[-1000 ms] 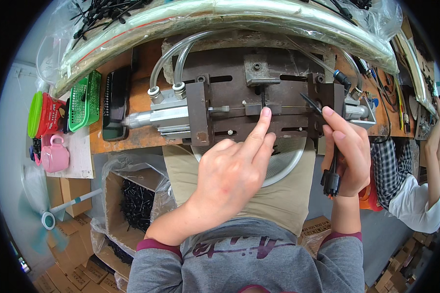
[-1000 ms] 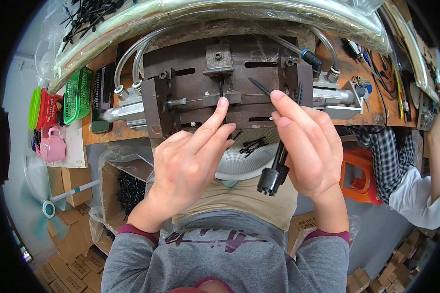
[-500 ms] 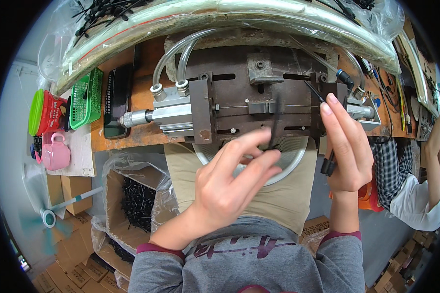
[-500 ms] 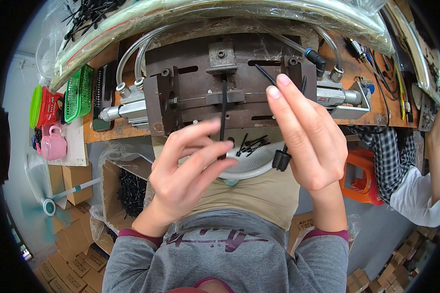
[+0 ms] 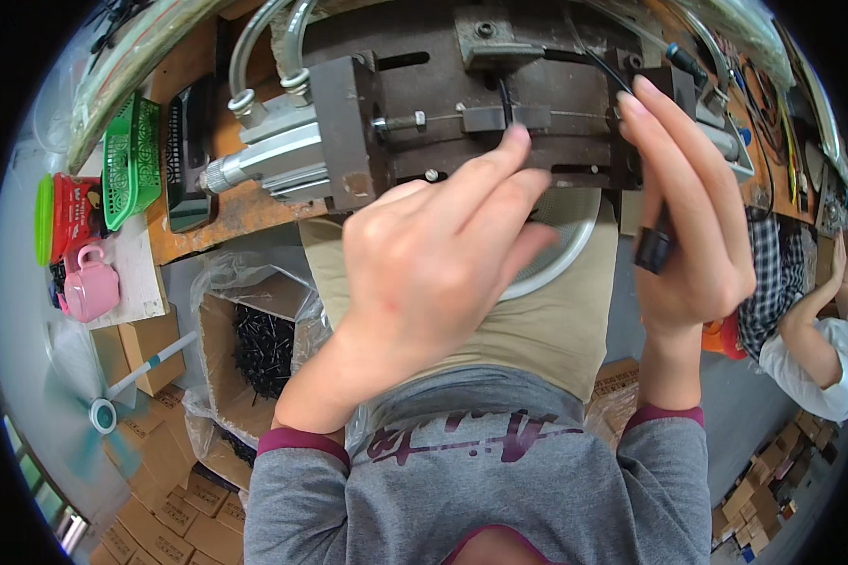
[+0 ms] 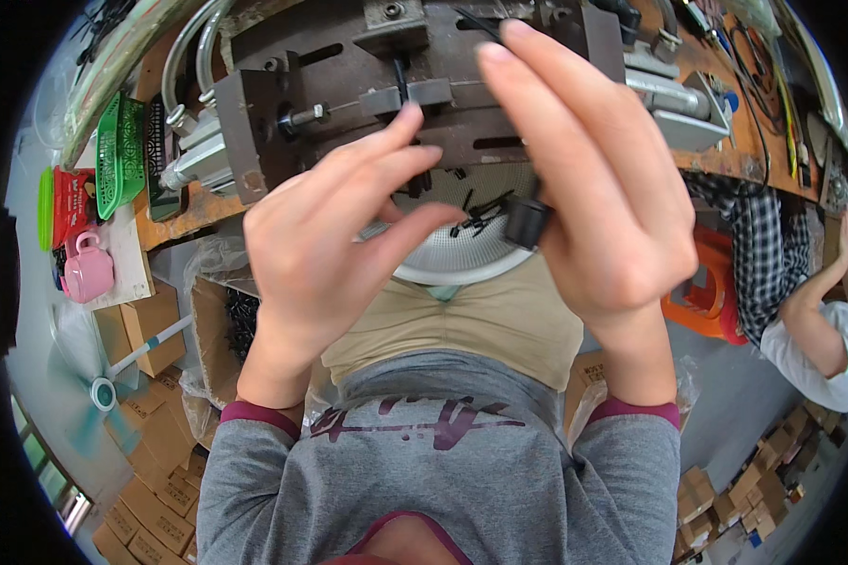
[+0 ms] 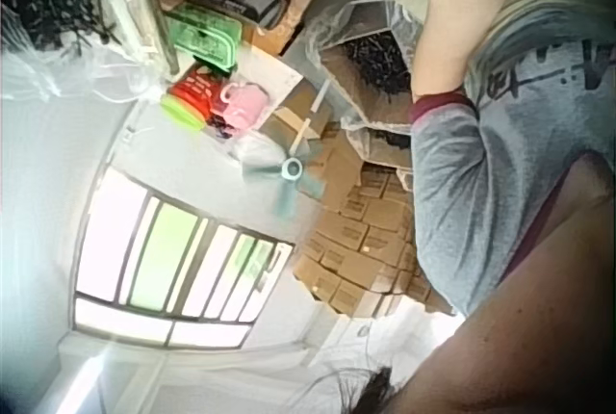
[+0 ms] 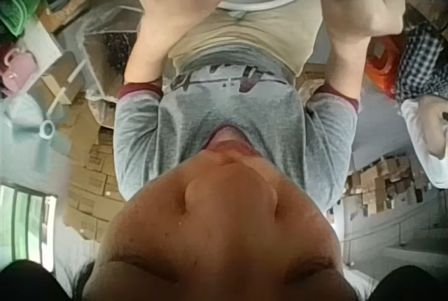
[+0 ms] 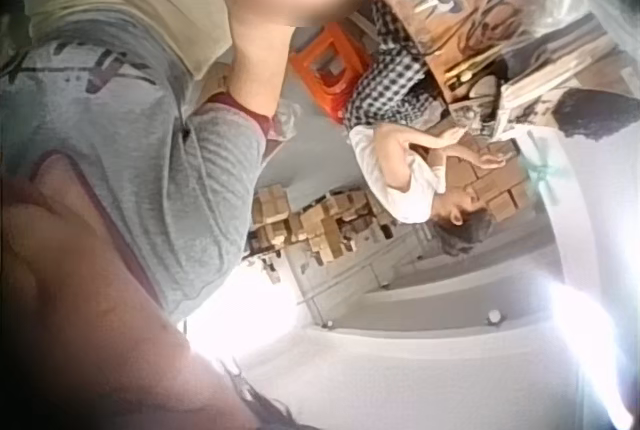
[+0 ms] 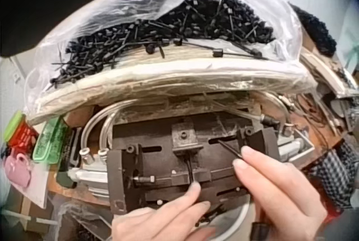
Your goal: Manually assemble small black plastic components using a workbench fixture.
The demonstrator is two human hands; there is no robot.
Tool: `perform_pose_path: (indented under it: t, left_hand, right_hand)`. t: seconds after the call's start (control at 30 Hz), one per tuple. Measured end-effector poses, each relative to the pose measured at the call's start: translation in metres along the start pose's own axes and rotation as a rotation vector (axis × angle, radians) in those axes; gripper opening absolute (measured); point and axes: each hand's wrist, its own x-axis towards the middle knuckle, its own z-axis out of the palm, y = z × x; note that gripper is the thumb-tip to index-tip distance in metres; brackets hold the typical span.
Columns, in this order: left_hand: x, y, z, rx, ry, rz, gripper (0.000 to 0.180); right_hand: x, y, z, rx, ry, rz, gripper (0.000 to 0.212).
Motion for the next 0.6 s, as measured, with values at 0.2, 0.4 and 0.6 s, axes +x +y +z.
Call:
perform_pose_path:
  t: [0.2,0.4,0.6]
  left_hand:
    - [0.006,0.013,-0.024,-0.436,0.068,0.040,0.053]
    - [-0.006,0.016,-0.021,-0.166,0.070,-0.017,0.038]
    - [-0.015,0.008,0.006,0.147,0.032,0.043,0.024]
  right_hand:
    - [0.012,0.003,0.017,0.000,-0.036,-0.242,0.030]
    - [0.011,-0.003,0.017,0.268,0.212,0.231,0.030]
    - [0.000,-0.001,-0.007,0.470,0.161,0.495,0.032]
